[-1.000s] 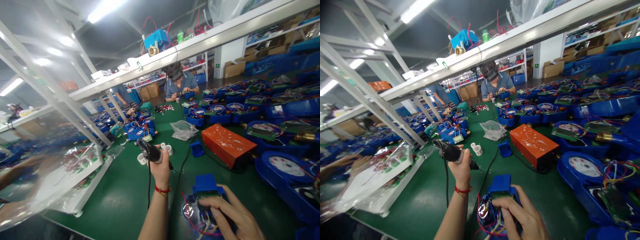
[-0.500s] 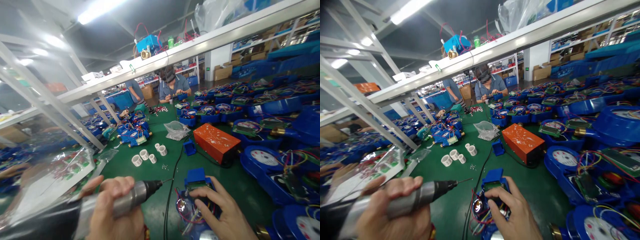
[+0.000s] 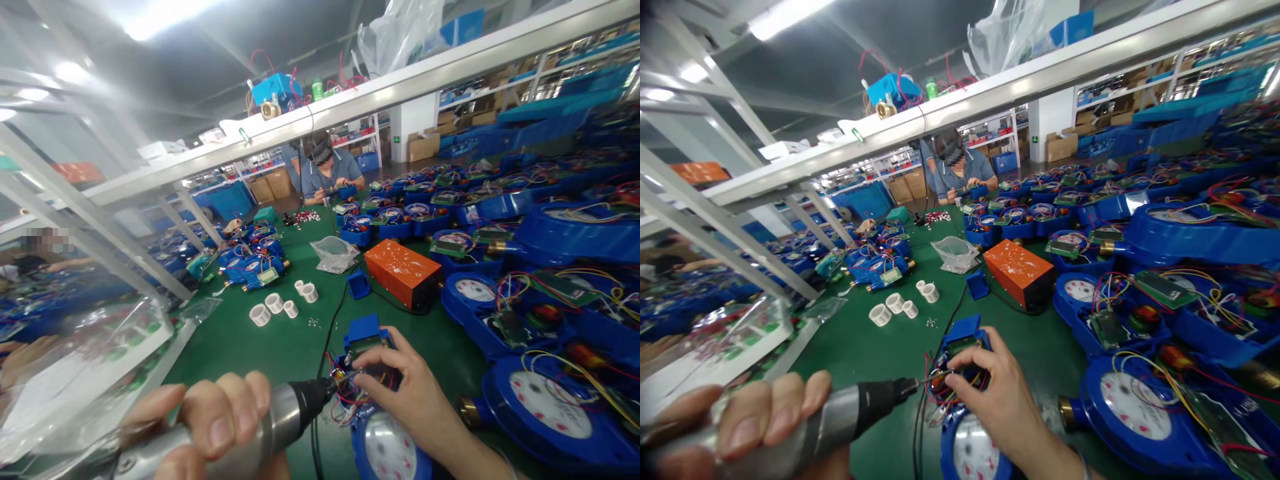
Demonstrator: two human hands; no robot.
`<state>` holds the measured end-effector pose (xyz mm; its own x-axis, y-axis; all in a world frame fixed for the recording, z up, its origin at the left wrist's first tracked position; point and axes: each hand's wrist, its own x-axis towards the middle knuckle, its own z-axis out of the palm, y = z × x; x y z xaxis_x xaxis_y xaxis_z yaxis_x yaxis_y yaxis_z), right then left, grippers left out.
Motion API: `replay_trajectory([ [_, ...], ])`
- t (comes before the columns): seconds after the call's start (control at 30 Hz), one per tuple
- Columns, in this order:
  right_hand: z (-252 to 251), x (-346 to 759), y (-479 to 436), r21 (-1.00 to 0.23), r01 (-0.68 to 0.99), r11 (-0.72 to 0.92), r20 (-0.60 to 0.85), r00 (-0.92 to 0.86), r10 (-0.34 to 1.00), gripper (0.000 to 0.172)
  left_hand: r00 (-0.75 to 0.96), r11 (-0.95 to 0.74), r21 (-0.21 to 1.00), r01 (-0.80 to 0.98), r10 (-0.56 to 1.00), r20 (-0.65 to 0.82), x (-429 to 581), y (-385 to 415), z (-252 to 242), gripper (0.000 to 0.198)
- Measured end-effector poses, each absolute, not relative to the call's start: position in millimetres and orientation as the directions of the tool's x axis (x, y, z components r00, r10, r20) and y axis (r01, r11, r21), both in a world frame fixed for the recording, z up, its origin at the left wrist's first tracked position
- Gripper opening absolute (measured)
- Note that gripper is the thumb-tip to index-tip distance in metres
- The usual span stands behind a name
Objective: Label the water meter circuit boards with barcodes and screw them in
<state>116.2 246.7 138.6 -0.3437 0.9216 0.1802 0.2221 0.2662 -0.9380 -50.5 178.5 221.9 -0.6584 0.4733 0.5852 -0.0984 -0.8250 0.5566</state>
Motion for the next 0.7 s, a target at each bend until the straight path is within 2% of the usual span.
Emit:
replay_trajectory([
  [0.23, 136, 118, 244, -0.934, 0.195, 0.299, 0.221, -0.345, 0.912, 0.010, -0.727, -0.781, 0.613, -0.120, 0.489, 0.482, -31, 178, 228, 0.040],
  [0.43, 137, 120, 242, -0.924, 0.186, 0.333, 0.253, -0.355, 0.900, 0.013, -0.676, -0.807, 0.591, -0.003, 0.437, 0.593, -36, 177, 227, 0.038],
  [0.7, 137, 120, 243, -0.908, 0.218, 0.357, 0.264, -0.364, 0.893, 0.010, -0.706, -0.755, 0.654, -0.045, 0.488, 0.514, -29, 176, 229, 0.040],
])
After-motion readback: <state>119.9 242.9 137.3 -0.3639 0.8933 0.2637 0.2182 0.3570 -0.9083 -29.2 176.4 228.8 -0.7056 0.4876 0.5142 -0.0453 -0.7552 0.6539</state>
